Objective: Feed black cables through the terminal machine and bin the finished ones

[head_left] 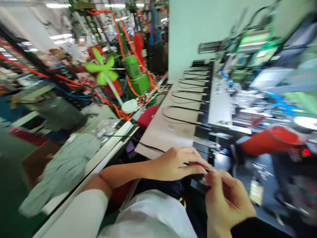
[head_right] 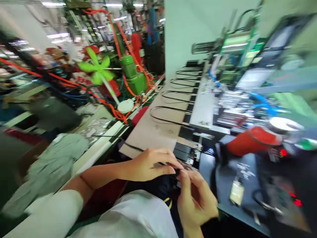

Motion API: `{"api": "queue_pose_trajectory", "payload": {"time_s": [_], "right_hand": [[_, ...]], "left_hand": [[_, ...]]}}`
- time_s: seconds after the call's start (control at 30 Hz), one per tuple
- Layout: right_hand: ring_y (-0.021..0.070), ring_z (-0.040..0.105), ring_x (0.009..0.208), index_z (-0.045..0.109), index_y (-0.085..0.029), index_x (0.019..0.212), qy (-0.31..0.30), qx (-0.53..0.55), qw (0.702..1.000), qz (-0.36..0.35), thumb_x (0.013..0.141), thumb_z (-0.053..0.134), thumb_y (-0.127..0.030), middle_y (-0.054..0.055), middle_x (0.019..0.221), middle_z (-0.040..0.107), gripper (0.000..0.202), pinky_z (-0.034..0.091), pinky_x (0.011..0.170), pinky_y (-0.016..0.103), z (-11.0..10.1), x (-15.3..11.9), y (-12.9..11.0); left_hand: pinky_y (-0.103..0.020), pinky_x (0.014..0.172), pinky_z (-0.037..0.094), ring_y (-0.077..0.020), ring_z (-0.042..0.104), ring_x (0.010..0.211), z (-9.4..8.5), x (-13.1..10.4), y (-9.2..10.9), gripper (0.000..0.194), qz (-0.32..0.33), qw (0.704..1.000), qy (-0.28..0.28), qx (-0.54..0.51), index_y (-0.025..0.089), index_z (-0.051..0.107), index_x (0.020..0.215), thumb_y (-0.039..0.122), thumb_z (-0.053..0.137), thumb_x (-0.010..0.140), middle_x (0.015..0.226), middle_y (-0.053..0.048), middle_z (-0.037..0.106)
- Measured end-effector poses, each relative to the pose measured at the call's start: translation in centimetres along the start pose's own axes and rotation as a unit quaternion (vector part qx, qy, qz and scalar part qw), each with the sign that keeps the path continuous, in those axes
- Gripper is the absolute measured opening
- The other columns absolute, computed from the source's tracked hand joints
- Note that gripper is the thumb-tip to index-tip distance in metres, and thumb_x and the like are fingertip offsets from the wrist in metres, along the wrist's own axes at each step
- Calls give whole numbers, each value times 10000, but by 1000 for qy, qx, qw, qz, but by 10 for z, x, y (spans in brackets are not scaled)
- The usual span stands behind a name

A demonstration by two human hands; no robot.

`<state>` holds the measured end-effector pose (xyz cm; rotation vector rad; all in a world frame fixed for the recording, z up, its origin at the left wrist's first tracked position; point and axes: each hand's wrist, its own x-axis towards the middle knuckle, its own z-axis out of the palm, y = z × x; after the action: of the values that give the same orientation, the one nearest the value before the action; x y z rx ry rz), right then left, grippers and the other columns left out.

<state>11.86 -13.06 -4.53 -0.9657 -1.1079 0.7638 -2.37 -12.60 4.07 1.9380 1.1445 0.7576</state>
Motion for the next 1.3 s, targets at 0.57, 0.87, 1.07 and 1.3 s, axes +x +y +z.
{"api": "queue_pose_trajectory", "payload": {"time_s": [0.57, 0.87, 1.07, 1.3], "right_hand": [[97, 498, 557, 592, -177, 750, -129, -92, 985, 63, 932, 536, -270, -28, 626, 558, 212, 386, 536, 201, -37, 70, 0], [106, 493, 591, 552, -197, 769, -70, -38, 997, -18, 927, 535, -184, -33, 654, 530, 159, 392, 554, 213, -27, 74, 29], [96, 477, 553, 516, -203, 809, 46, -127, 983, -124, 907, 511, -95, -40, 655, 495, 146, 373, 531, 209, 4, 73, 37], [100, 524, 593, 563, -189, 808, -40, -131, 990, 5, 941, 504, -218, -27, 684, 561, 149, 410, 548, 190, -22, 78, 38]], "left_hand": [[-179, 646, 397, -84, 574, 694, -10, 99, -28, 121, 83, 981, -65, 164, 176, 702, 837, 216, 599, 888, 789, 15, 634], [-175, 519, 410, -67, 523, 559, 8, 99, -37, 196, -90, 990, -69, -82, 144, 641, 787, 306, 582, 880, 710, 23, 534], [-184, 516, 408, -67, 513, 550, 11, 100, -35, 240, -114, 985, -23, -128, 147, 600, 769, 365, 593, 869, 704, 29, 525], [-240, 668, 397, -124, 557, 701, -3, 107, -51, 268, -90, 991, -1, 95, 162, 627, 737, 291, 482, 921, 749, -7, 600]]}}
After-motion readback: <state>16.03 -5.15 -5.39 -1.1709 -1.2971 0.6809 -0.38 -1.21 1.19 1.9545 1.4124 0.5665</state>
